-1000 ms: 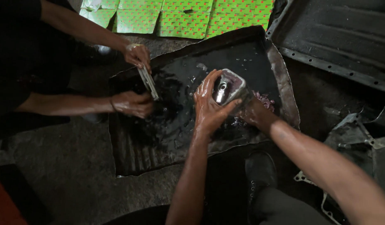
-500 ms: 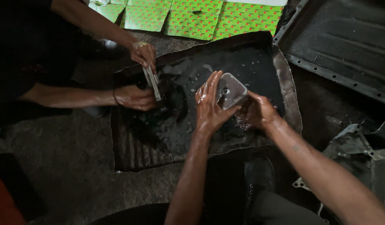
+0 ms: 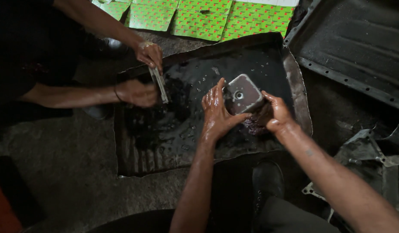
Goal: Clean automotive components using a rag and cleaning fluid in a tray.
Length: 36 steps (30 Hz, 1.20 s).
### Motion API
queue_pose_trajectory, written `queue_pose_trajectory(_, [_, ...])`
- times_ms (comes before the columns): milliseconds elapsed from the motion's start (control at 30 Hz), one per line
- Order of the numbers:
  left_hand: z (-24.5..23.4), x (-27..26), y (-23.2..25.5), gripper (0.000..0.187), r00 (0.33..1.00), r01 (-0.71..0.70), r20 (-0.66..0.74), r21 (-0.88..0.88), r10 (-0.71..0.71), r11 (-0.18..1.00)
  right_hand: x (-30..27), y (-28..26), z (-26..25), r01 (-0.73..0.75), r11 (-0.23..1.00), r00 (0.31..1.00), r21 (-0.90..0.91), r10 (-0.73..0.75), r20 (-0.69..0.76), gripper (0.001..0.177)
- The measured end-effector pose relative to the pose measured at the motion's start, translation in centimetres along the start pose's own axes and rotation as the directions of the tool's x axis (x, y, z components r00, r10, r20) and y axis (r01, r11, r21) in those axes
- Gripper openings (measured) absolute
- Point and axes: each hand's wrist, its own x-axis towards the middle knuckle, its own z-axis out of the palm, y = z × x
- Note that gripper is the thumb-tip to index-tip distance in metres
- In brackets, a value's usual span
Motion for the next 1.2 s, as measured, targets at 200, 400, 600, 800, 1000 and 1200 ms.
queue_pose_trajectory(200, [0.1, 0.1, 1.1, 0.127, 0.999, 0.026, 0.027, 0.061, -0.028, 0.998, 1.5, 0.2, -1.6, -0.028, 0.996, 0.993, 0.089, 0.017, 0.119, 0.033])
queue_pose_trajectory(400, [1.2, -0.2, 0.8, 0.121, 0.997, -0.063, -0.046, 0.089, 0.067, 0.994, 1.6, 0.3, -2.1, -0.001, 0.995, 0.992, 0.103, -0.012, 0.122, 0.031])
queue_pose_trajectory(600, [0.4, -0.5, 0.5, 0.118, 0.996, 0.057, -0.059, -0.066, -0.061, 0.996, -0.5, -0.5, -0.5, -0.036, 0.992, 0.985, 0.122, 0.015, 0.17, 0.036])
queue_pose_trajectory(800, [0.2, -0.4, 0.0, 0.116, 0.997, -0.037, -0.069, -0.024, 0.035, 0.999, -0.3, -0.2, -0.4, -0.055, 0.99, 0.98, 0.133, 0.028, 0.199, 0.035])
queue_pose_trajectory(1000, [0.4, 0.1, 0.2, 0.13, 0.996, -0.065, -0.054, 0.08, 0.07, 0.995, -1.9, -1.8, 1.0, 0.085, 0.996, 0.98, -0.001, -0.083, 0.182, 0.032])
queue_pose_trajectory(1200, [0.6, -0.1, -0.9, 0.122, 0.995, 0.102, 0.017, -0.164, -0.101, 0.981, -4.5, -3.1, 3.8, 0.218, 0.965, 0.948, -0.149, -0.173, 0.267, 0.036])
